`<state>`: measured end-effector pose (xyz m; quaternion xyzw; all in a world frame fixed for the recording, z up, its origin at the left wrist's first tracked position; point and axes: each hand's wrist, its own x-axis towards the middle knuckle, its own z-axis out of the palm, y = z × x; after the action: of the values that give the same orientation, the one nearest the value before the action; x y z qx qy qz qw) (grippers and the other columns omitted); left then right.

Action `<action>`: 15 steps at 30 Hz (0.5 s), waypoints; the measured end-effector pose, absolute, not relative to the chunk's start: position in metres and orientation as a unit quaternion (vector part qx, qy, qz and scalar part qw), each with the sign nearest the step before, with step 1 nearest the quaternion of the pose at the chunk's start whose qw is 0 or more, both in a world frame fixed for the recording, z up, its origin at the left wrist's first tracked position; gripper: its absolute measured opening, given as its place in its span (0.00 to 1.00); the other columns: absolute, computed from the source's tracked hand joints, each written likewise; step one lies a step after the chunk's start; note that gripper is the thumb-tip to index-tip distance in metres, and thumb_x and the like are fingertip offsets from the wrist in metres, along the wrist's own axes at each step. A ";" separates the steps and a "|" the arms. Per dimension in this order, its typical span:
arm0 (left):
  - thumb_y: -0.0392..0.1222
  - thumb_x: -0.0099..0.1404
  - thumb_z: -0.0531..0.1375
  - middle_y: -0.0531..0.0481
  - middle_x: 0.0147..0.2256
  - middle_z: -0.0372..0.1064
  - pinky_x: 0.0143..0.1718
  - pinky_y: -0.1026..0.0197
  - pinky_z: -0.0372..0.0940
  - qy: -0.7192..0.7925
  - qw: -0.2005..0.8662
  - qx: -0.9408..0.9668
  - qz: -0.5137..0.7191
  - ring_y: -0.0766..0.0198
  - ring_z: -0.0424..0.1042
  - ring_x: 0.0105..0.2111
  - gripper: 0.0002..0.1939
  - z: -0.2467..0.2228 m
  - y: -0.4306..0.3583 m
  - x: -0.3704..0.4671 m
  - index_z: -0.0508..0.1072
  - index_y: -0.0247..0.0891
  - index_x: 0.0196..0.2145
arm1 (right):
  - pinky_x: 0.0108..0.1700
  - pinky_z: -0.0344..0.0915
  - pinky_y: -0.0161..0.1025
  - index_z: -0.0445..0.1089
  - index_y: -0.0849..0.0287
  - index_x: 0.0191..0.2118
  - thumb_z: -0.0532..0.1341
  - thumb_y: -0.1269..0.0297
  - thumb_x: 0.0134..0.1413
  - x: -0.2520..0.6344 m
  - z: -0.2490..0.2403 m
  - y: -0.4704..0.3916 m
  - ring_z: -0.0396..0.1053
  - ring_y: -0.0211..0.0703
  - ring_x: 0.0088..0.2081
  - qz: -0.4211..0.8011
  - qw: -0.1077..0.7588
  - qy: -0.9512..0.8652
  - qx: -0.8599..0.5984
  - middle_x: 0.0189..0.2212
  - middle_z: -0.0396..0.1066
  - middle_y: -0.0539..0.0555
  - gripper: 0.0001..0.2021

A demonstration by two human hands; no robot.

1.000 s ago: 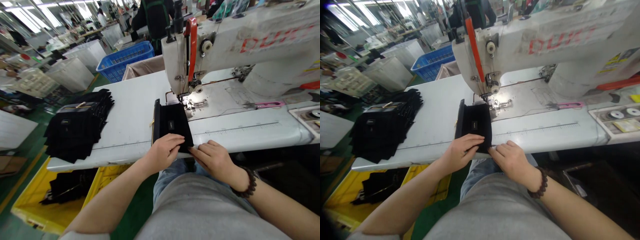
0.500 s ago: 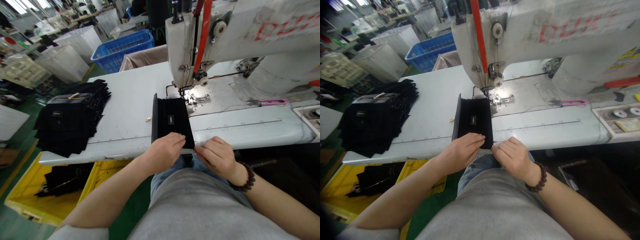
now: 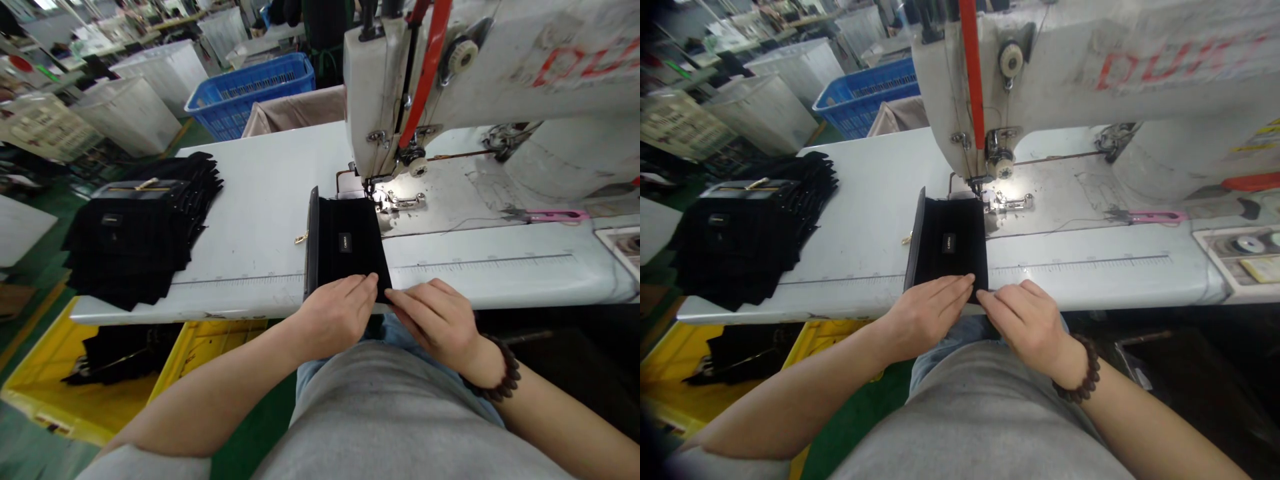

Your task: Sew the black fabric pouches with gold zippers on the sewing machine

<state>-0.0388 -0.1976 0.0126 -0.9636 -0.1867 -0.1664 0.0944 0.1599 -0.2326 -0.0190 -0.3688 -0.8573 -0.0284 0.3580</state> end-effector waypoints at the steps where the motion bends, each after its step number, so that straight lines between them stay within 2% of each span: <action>1: 0.29 0.66 0.45 0.34 0.44 0.69 0.46 0.59 0.67 -0.186 0.100 -0.963 -0.168 0.58 0.70 0.42 0.16 0.015 -0.198 -0.038 0.70 0.20 0.42 | 0.28 0.56 0.39 0.64 0.65 0.45 0.55 0.76 0.54 0.161 -0.018 -0.232 0.61 0.39 0.26 -0.033 0.354 -0.864 -0.357 0.25 0.67 0.53 0.12; 4: 0.30 0.66 0.44 0.36 0.47 0.68 0.46 0.57 0.66 -0.190 0.111 -0.966 -0.133 0.56 0.69 0.45 0.17 0.022 -0.198 -0.037 0.70 0.22 0.44 | 0.26 0.53 0.39 0.66 0.67 0.40 0.56 0.78 0.52 0.162 -0.011 -0.230 0.58 0.38 0.24 -0.052 0.349 -0.875 -0.332 0.21 0.65 0.52 0.08; 8: 0.33 0.66 0.46 0.37 0.49 0.66 0.52 0.53 0.61 -0.184 0.114 -0.972 -0.087 0.53 0.66 0.50 0.17 0.027 -0.198 -0.037 0.68 0.25 0.47 | 0.24 0.49 0.39 0.67 0.65 0.32 0.55 0.79 0.53 0.162 -0.006 -0.231 0.56 0.37 0.22 -0.046 0.333 -0.880 -0.336 0.19 0.60 0.49 0.06; 15: 0.32 0.66 0.45 0.39 0.45 0.70 0.48 0.58 0.64 -0.180 0.087 -0.973 -0.113 0.58 0.69 0.46 0.17 0.013 -0.190 -0.041 0.70 0.26 0.44 | 0.25 0.50 0.39 0.67 0.66 0.30 0.52 0.80 0.55 0.159 -0.016 -0.226 0.56 0.38 0.23 -0.007 0.317 -0.878 -0.359 0.20 0.62 0.51 0.09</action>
<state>-0.0407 -0.1896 0.0127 -0.9732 -0.1802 -0.1133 0.0867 0.1588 -0.2264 -0.0160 -0.3593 -0.8776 -0.0074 0.3172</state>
